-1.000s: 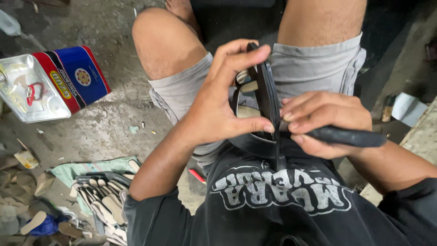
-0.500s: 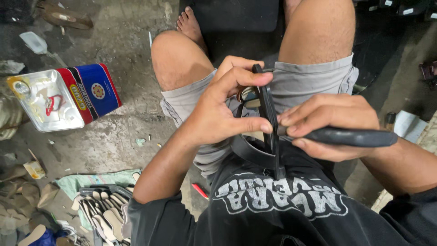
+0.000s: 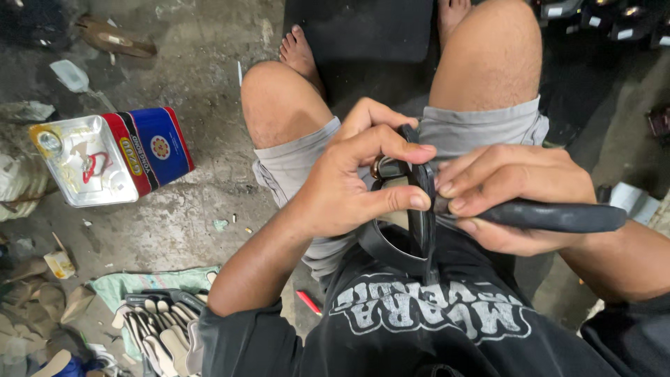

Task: The person assembles black slippers by attaching straps to the soles. They use a heated gas stove to soften the sole edges and a hammer to secure the straps in place. The person handles multiple slippers one at a time, repeatedly heating and hammering each unit.

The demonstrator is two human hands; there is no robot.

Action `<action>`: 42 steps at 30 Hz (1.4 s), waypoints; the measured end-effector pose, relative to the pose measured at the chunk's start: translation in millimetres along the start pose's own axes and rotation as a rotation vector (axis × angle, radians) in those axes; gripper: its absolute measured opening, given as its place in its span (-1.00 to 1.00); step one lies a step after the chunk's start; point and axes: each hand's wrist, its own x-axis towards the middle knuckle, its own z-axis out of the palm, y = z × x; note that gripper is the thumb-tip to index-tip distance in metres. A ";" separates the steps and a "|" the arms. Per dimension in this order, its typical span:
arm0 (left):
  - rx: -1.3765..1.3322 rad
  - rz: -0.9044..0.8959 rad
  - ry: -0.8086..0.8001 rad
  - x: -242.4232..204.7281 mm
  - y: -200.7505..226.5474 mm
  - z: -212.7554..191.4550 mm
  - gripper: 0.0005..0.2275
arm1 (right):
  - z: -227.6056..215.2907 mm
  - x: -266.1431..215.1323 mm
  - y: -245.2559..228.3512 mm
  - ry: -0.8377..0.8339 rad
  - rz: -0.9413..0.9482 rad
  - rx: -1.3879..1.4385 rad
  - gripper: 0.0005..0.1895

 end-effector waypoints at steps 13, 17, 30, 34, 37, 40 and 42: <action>-0.074 -0.064 -0.055 0.4 5.3 1.3 -0.81 | -17.0 16.2 -8.9 -0.107 0.103 0.054 -0.79; 0.013 -0.008 -0.022 0.5 5.6 4.9 -0.83 | -18.9 21.1 -17.4 -0.118 0.200 0.038 -0.78; 0.078 0.035 -0.061 10.8 1.5 -11.8 -0.37 | -3.7 6.6 3.0 -0.016 0.127 -0.014 -0.79; 0.210 0.030 -0.073 -7.3 -24.1 -3.7 -0.37 | 12.2 -26.0 24.6 -0.046 0.153 0.038 -0.82; 0.295 0.030 -0.073 -16.8 -41.4 -1.9 -0.42 | 21.6 -40.8 35.7 -0.078 0.213 0.057 -0.83; 0.199 0.001 -0.091 -25.5 -54.5 5.8 -0.49 | 26.7 -54.0 41.0 -0.053 0.282 0.080 -0.83; 0.221 0.023 -0.072 -32.6 -60.2 11.1 -0.49 | 33.1 -62.7 41.6 -0.035 0.271 0.105 -0.84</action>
